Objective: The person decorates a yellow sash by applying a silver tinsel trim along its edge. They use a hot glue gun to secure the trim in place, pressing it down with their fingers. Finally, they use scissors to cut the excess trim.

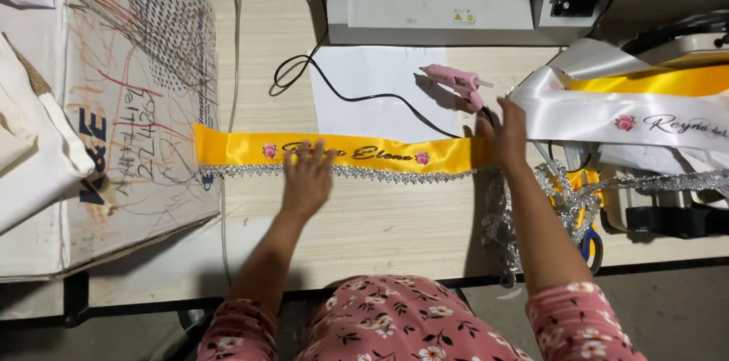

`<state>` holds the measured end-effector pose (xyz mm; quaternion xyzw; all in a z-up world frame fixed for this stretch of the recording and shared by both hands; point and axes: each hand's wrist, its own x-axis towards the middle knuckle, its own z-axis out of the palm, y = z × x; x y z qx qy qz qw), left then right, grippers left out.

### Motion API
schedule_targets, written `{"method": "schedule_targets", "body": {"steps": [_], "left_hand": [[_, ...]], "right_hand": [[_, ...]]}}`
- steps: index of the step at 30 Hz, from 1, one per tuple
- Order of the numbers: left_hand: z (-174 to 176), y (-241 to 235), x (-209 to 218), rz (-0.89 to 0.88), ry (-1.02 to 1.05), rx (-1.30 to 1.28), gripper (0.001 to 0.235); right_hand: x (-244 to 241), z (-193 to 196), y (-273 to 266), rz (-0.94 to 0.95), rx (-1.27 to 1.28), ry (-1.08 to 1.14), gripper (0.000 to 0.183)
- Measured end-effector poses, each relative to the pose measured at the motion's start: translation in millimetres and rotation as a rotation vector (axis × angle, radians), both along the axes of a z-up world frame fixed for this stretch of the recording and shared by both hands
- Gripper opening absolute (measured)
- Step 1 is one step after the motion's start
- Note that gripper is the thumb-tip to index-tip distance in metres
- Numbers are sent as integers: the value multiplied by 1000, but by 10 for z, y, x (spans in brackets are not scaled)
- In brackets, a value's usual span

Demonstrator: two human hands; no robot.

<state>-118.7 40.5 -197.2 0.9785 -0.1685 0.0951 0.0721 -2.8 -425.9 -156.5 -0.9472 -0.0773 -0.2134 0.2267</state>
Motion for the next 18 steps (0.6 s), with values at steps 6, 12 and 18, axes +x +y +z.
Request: {"method": "schedule_targets", "body": {"steps": [6,12,18], "left_hand": [[219,-717,54,-323,101,-113,58],[211,-1184,539,-298,224,-100,65],[30,-1277,822,-289,226,-102,61]], "right_hand": [[582,-377,221,-6,164,371,45],[1074,-299,248,172,133,311,38],[1398,-244,321,156,-52,212,32]]}}
